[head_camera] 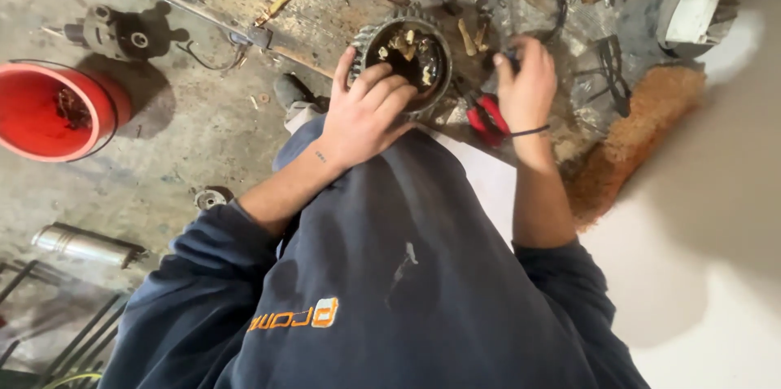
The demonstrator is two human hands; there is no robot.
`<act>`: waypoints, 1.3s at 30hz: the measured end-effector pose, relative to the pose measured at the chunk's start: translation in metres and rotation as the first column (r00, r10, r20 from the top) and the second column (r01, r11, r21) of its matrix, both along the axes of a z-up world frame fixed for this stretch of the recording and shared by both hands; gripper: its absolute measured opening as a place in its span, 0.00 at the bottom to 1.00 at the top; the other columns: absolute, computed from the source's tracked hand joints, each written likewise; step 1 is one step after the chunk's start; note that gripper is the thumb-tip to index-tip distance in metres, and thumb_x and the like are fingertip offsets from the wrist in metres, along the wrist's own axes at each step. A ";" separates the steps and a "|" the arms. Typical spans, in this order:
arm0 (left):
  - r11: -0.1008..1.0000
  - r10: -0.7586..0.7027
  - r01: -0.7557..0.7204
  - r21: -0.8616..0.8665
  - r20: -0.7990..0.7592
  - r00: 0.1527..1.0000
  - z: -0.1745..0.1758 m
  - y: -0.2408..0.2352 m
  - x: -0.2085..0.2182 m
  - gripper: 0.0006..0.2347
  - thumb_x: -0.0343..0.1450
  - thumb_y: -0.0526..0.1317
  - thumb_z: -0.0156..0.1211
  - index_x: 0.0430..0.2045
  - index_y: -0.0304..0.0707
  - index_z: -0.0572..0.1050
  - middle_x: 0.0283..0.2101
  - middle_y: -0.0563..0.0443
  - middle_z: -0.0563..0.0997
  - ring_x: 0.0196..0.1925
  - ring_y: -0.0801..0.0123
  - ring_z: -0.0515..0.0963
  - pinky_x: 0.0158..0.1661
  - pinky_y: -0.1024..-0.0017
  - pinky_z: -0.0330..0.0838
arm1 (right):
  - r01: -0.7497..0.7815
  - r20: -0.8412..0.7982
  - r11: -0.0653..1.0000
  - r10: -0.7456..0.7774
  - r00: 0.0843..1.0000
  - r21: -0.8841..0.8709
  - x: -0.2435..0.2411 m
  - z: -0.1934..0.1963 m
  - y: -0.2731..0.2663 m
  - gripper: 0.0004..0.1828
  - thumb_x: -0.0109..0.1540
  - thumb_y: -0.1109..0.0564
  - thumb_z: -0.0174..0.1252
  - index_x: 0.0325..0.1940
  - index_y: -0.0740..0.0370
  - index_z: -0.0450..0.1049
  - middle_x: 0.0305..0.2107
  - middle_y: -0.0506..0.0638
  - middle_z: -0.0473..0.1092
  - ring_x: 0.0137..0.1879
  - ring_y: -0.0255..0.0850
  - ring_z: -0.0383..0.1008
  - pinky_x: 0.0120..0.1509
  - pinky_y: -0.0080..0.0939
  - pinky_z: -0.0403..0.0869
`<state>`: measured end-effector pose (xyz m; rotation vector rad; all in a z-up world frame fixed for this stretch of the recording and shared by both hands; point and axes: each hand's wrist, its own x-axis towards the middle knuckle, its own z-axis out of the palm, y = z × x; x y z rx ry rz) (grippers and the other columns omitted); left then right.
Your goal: Disassembling an electric motor stator using pliers and a screwdriver.
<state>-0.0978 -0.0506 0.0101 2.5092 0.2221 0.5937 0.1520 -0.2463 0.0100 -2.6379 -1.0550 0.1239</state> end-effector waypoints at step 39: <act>0.957 -0.176 0.216 -0.192 0.204 0.963 -0.026 0.019 0.005 0.26 0.62 0.48 0.78 0.53 0.44 0.75 0.49 0.55 0.75 0.63 0.61 0.69 0.70 0.36 0.42 | -0.295 0.061 0.210 0.894 0.443 -0.932 -0.048 0.246 0.108 0.30 0.57 0.52 0.57 0.65 0.39 0.75 0.29 0.41 0.73 0.35 0.35 0.75 0.36 0.38 0.73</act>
